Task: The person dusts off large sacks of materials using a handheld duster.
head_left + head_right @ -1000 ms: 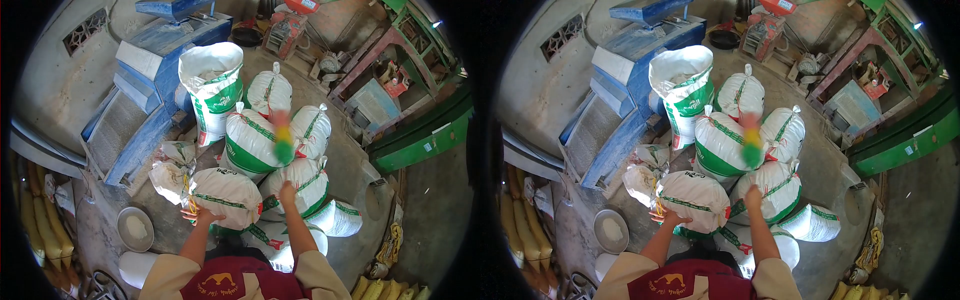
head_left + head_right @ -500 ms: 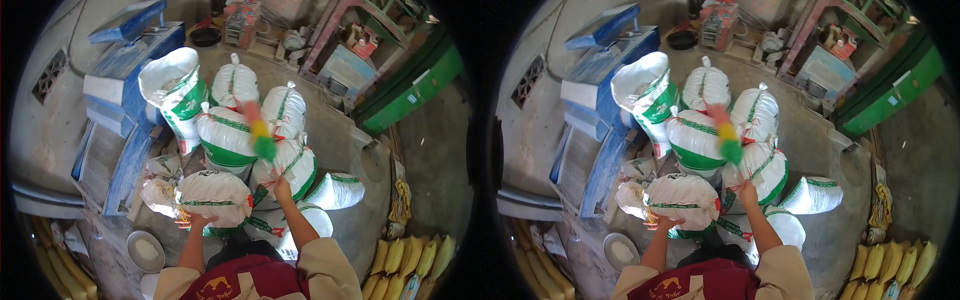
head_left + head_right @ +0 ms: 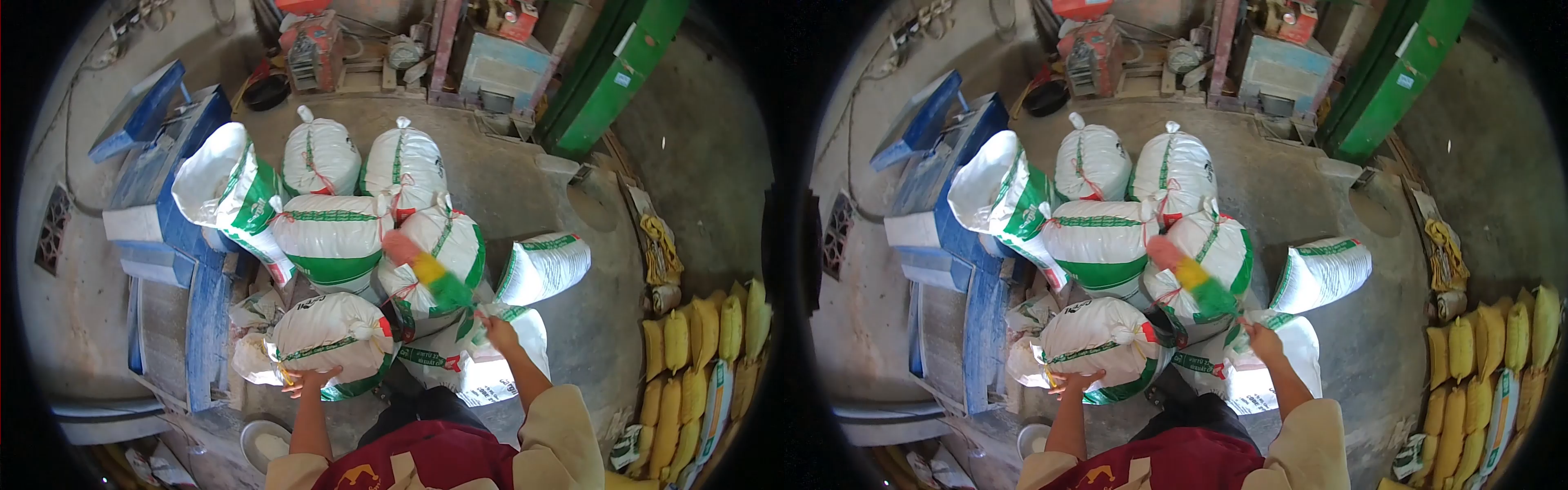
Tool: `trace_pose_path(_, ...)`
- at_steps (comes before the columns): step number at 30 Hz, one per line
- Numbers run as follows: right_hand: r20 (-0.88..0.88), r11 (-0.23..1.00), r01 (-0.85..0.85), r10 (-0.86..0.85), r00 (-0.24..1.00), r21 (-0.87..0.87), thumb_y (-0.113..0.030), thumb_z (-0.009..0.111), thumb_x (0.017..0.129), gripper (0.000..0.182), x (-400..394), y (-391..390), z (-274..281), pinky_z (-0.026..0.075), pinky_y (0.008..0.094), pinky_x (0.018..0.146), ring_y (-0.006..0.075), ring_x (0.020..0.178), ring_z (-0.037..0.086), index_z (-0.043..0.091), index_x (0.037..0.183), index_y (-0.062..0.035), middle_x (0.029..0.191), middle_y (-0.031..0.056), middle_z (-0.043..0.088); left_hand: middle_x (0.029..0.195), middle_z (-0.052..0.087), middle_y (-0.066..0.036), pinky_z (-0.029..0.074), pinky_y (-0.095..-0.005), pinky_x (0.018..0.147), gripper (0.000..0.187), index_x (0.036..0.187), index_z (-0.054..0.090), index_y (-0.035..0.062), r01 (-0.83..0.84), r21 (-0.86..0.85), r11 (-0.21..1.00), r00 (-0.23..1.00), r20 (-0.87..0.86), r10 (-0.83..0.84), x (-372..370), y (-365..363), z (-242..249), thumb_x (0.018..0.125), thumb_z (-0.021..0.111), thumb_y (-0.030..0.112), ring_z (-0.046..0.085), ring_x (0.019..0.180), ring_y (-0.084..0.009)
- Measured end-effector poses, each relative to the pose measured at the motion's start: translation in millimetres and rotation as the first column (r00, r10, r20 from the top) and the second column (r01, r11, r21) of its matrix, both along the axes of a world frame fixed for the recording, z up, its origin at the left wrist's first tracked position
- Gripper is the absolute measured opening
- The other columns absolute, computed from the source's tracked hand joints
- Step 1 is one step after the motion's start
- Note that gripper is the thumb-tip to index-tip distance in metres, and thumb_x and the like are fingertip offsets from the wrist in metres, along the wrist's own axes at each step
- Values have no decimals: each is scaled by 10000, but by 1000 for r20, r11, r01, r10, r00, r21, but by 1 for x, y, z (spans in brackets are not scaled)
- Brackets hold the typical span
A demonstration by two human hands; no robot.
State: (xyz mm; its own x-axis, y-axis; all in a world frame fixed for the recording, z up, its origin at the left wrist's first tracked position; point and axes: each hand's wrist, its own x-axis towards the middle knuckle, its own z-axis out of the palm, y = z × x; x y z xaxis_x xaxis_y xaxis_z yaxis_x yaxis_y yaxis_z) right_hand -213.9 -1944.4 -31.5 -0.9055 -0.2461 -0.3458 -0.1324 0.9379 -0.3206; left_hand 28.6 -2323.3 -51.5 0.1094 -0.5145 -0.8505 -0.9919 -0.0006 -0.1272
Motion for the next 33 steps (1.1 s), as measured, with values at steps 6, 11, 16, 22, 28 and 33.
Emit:
trace_pose_path(6,64,712,694,-692,719,-108,-311,346,899,385,-17,56,5,457,481,664,403,760,583,563,804,-9,782,231,600,1342,-190,-317,58,-653,949,1416,1330,-213,129,-174,-417,892,962,-266,64,25,15,-35,417,768,587,-118,1263,-469)
trace_pose_path(11,-42,945,213,-230,972,-247,-300,405,871,301,18,69,-5,439,492,661,411,740,568,549,835,-37,766,235,589,1418,-100,-188,68,-690,914,1233,1387,-27,177,114,-456,883,849,-417,-325,-33,79,16,493,670,662,-92,1292,-413)
trace_pose_path(16,-35,918,359,-370,928,-171,-292,385,882,344,15,113,-26,443,479,643,408,711,565,562,781,-15,767,242,581,1406,-99,-223,52,-665,937,1353,1341,-72,-29,337,-470,816,752,-388,-534,-79,107,-7,462,707,642,-118,1286,-414)
trace_pose_path(22,-4,764,575,-602,798,-291,-287,392,879,336,16,99,-8,448,470,659,396,739,578,563,814,-5,791,230,590,1380,-217,-217,57,-626,972,1434,1319,-142,-42,550,-366,750,781,-91,-618,-94,108,-1,407,758,603,-214,1265,-402)
trace_pose_path(28,41,986,96,-91,995,-137,-348,397,874,341,20,89,-1,442,487,659,403,734,568,557,826,-51,784,213,595,1347,-285,-231,62,-622,974,1495,1289,-212,-49,591,-286,754,782,-28,-623,-101,100,-6,374,777,600,-261,1242,-409)
trace_pose_path(33,5,810,560,-568,823,-171,-334,362,887,336,-33,94,-61,452,479,684,403,765,571,574,854,-76,785,207,602,1341,-304,-225,85,-631,967,1514,1288,-216,-49,605,-225,763,791,60,-609,-105,102,-6,357,764,633,-268,1237,-414)
